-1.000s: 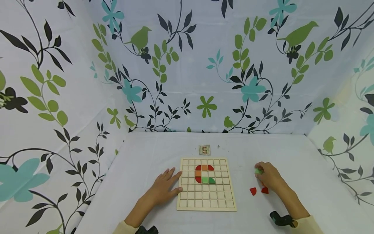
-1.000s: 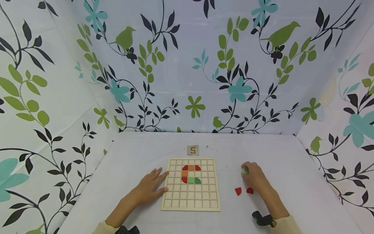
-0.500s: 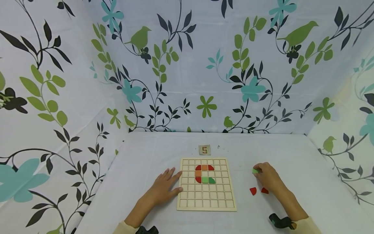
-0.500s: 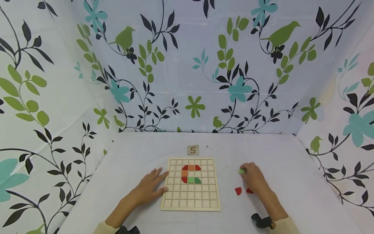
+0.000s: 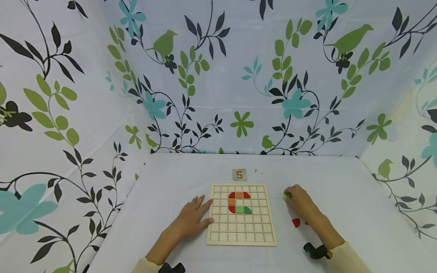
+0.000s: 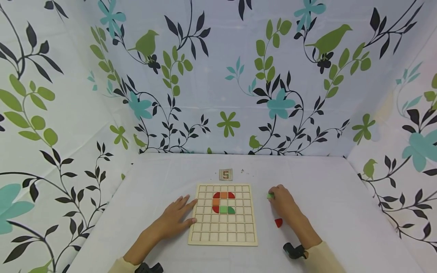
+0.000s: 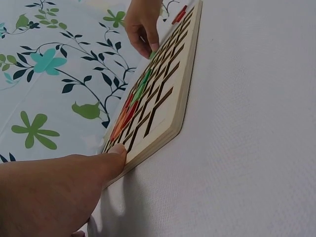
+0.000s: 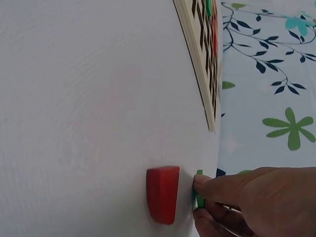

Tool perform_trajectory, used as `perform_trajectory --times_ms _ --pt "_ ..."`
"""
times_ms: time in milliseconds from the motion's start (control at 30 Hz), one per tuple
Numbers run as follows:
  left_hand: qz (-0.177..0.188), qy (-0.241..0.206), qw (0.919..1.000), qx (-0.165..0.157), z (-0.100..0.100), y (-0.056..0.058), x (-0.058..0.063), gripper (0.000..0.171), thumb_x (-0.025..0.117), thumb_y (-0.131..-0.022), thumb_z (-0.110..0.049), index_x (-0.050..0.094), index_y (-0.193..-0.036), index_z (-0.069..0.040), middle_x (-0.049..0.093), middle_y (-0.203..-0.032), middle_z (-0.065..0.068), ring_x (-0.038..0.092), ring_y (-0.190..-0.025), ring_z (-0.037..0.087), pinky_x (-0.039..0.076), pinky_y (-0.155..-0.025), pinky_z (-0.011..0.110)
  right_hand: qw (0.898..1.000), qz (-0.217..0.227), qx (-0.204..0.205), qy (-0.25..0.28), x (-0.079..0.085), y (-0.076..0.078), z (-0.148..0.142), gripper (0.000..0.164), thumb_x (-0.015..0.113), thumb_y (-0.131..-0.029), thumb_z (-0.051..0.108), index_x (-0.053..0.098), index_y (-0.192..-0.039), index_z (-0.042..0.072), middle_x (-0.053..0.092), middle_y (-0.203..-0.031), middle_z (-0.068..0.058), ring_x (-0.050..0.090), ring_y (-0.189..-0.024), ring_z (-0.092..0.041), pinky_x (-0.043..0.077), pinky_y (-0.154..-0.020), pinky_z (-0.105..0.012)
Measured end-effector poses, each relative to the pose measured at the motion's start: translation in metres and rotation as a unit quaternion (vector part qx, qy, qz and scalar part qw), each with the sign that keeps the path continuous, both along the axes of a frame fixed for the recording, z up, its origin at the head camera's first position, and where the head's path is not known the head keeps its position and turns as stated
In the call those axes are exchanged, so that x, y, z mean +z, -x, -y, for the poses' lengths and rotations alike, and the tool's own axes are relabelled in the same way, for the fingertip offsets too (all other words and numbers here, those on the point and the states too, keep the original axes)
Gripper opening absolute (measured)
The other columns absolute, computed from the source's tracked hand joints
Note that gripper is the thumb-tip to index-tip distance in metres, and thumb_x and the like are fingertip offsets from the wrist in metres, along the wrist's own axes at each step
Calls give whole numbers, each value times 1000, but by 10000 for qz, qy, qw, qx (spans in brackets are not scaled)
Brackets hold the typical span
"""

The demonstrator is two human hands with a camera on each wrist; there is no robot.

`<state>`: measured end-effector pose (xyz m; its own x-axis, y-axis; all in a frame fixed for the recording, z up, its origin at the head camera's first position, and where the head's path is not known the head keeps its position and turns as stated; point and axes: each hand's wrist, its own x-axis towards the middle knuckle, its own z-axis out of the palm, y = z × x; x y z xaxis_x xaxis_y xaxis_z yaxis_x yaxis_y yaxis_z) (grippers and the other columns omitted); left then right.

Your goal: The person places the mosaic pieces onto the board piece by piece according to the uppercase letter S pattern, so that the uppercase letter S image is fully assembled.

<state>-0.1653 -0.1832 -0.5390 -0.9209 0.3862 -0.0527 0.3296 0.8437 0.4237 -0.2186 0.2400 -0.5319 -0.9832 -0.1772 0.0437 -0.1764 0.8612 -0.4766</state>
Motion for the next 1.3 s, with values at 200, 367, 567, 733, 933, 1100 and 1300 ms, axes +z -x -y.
perform_trajectory --times_ms 200,367,567,733,933,1100,1300 --pt "-17 20 10000 -25 1 1 -1 69 61 -104 -52 42 -163 -20 30 -171 20 24 -159 47 23 -125 68 9991 146 328 220 4 -2 17 22 74 -96 1 70 -116 -9 63 -105 -14 64 -96 -24 58 -87 -44" --pt "-17 75 10000 -17 2 2 -1 70 61 -104 -53 42 -164 -21 30 -172 19 24 -159 46 23 -125 68 9988 66 389 293 4 -6 26 22 74 -96 3 70 -116 -6 64 -106 -12 64 -98 -24 57 -88 -44" --pt "7 20 10000 -32 2 1 -1 71 62 -104 -53 43 -163 -20 30 -171 20 24 -159 47 23 -125 69 9987 -231 213 405 4 -18 41 23 75 -96 4 71 -117 -5 64 -111 -14 65 -109 -32 56 -95 -51" --pt "72 21 10000 -36 2 0 -2 71 61 -104 -54 42 -164 -21 30 -172 19 24 -159 46 23 -125 69 9979 75 310 564 5 -31 67 25 77 -96 8 69 -119 4 64 -112 -6 64 -109 -23 57 -98 -45" --pt "65 63 10000 -23 1 1 -4 71 60 -104 -55 41 -164 -23 29 -172 17 23 -160 45 22 -126 67 9927 94 757 932 5 -47 93 13 77 -96 6 69 -104 12 62 -107 5 62 -105 -14 58 -94 -37" --pt "39 44 10000 14 1 0 -4 71 60 -104 -55 41 -164 -22 29 -172 18 23 -160 45 22 -126 67 9855 -71 1387 977 2 -54 102 8 76 -97 7 70 -98 12 62 -106 5 66 -104 -18 60 -91 -34" --pt "-2 20 10000 35 1 1 -3 71 61 -103 -56 43 -163 -22 30 -172 18 24 -159 45 23 -125 68 9793 -410 1852 699 -2 -57 103 6 77 -97 11 71 -97 13 63 -106 6 63 -102 -11 59 -91 -31"
